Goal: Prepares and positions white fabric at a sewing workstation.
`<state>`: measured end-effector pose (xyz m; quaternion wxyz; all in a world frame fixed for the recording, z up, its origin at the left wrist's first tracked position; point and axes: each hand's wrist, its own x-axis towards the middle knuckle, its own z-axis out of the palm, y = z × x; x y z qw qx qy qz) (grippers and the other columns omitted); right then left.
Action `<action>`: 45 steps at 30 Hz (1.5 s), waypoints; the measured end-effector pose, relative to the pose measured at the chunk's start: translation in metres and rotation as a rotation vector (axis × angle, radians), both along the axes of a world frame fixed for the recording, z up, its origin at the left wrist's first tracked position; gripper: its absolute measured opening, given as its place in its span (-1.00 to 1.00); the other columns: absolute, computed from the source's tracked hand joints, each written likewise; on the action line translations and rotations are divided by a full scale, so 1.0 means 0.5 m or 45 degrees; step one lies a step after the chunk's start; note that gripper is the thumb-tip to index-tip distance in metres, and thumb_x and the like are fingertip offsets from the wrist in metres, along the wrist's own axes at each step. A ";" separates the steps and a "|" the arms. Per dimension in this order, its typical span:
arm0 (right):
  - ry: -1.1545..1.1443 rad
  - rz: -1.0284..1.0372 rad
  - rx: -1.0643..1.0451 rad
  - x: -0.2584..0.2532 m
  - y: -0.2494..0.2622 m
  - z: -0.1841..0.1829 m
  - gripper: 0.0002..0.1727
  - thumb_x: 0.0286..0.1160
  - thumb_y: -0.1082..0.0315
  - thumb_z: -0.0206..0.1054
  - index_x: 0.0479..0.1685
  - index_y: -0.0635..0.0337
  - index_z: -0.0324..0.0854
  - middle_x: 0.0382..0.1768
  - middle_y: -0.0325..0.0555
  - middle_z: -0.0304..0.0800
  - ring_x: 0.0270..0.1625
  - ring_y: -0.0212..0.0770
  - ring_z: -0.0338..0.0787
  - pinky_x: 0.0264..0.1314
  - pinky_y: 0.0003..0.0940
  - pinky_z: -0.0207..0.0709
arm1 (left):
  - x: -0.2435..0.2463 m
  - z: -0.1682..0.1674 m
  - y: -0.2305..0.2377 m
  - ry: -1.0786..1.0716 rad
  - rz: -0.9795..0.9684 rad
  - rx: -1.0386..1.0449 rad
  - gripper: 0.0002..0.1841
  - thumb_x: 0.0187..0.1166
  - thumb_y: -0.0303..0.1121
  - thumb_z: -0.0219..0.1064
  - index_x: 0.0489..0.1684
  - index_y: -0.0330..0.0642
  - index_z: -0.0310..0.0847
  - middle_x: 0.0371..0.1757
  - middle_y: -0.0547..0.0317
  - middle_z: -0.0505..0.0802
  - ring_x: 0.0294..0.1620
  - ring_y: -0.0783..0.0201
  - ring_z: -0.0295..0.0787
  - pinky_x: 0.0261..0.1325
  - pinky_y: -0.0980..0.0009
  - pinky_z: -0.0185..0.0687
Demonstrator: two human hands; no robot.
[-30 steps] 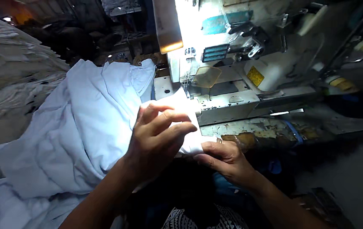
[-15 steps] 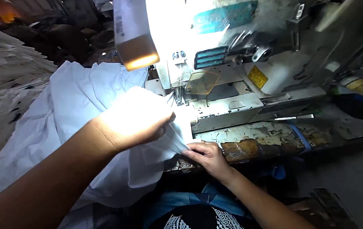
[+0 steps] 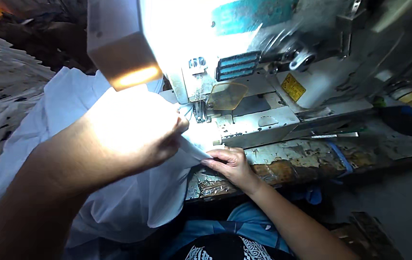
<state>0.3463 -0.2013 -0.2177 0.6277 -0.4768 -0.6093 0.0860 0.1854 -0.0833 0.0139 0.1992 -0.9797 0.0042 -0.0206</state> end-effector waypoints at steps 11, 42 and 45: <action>-0.005 -0.008 -0.020 0.002 0.003 -0.007 -0.82 0.48 0.33 0.48 -0.27 0.29 0.89 -0.31 -0.12 0.94 -0.25 -0.56 0.82 -0.06 -0.66 0.66 | 0.011 -0.008 0.017 -0.007 0.035 -0.070 -0.74 0.32 -0.16 0.45 -0.73 0.06 0.57 -0.70 0.29 0.60 -0.57 0.24 0.61 -0.40 0.14 0.23; 0.031 0.016 0.002 0.002 0.006 -0.003 -0.81 0.52 0.31 0.46 -0.24 0.27 0.89 -0.34 -0.17 0.93 -0.34 -0.61 0.77 -0.17 -0.68 0.63 | -0.017 -0.021 0.000 -0.009 -0.028 -0.041 -0.71 0.36 -0.08 0.37 -0.73 0.09 0.54 -0.71 0.32 0.57 -0.59 0.29 0.52 -0.22 0.15 0.23; 0.017 -0.002 0.005 0.001 0.007 -0.004 -0.81 0.53 0.31 0.45 -0.23 0.26 0.90 -0.33 -0.17 0.93 -0.33 -0.59 0.79 -0.16 -0.65 0.64 | -0.019 -0.031 -0.003 0.014 -0.023 -0.023 -0.72 0.38 -0.07 0.37 -0.71 0.07 0.59 -0.70 0.32 0.57 -0.60 0.29 0.51 -0.24 0.15 0.22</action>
